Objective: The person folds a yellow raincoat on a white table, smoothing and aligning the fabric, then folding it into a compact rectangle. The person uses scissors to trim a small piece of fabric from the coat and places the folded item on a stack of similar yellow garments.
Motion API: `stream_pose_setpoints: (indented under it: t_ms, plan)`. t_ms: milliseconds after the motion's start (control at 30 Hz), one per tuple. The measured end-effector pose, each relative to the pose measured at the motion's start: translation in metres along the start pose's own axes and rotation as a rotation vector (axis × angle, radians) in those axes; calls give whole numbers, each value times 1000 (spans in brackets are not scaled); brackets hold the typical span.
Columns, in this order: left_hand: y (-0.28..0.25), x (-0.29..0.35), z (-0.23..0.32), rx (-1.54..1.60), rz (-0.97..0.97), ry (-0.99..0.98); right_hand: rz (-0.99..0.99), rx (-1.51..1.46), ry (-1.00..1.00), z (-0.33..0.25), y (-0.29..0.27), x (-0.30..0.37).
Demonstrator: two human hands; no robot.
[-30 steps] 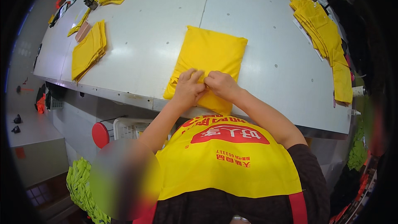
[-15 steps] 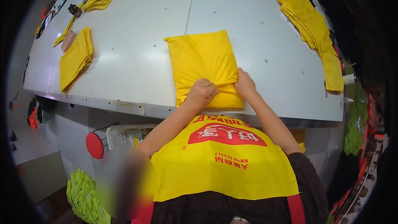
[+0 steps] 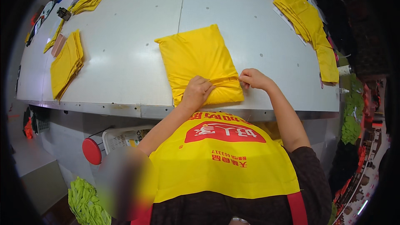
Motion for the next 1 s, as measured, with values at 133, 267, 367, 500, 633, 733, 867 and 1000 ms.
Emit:
stream_pose_setpoints:
  t_ms: [133,267,367,500,633,733,867,1000]
  plan:
    - [3,2,-2,-18,30,32,131,23,-92,3,10,-3]
    - [5,2,-3,-18,36,43,296,287,-290,-53,48,-1]
    - [2,4,-6,-35,-40,-46,324,417,-274,-88,75,-16]
    - [-49,14,25,-323,36,17,284,452,-243,-83,85,-21]
    - [-86,71,-31,-136,99,-434,223,371,-281,-71,83,-24]
    - [-72,115,-76,509,-9,-962,166,531,-191,-86,82,-22]
    - [-47,118,-70,1053,-56,-1146,400,720,-473,-123,99,-15]
    - [-43,108,-69,939,-27,-1062,479,822,-768,-133,119,-36]
Point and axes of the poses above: each hand's wrist, its own x-axis away from the middle knuckle, its own y-axis out of the palm, z = x × y, the point moved 4 cm from there along -x, towards the middle knuckle, and after that the axes turned 10 degrees about -z, right-handed, at the moved point
